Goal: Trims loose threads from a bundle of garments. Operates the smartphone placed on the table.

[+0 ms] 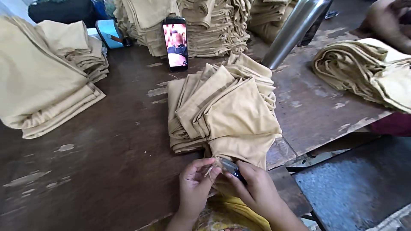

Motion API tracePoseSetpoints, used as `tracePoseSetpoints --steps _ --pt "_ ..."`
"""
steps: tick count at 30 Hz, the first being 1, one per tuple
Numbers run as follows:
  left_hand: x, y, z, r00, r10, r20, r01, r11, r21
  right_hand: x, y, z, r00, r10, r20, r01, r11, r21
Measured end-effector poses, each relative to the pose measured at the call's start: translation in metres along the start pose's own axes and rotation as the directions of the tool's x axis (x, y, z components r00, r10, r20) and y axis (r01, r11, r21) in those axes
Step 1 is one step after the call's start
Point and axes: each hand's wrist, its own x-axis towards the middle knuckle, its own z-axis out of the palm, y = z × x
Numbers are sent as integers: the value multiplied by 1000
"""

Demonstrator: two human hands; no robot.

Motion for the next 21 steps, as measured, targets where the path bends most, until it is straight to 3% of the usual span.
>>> tracePoseSetpoints --steps 17,19,21 --pt "-4 2 -2 998 63 25 -64 994 88 2 -9 7 1000 -14 -22 11 992 -122" --pt "-4 1 -3 999 47 14 -48 995 90 2 -8 6 1000 -5 -14 4 997 -81" --pt "-4 0 -4 1000 27 11 -28 997 74 2 -6 -1 1000 31 -2 -30 996 79"
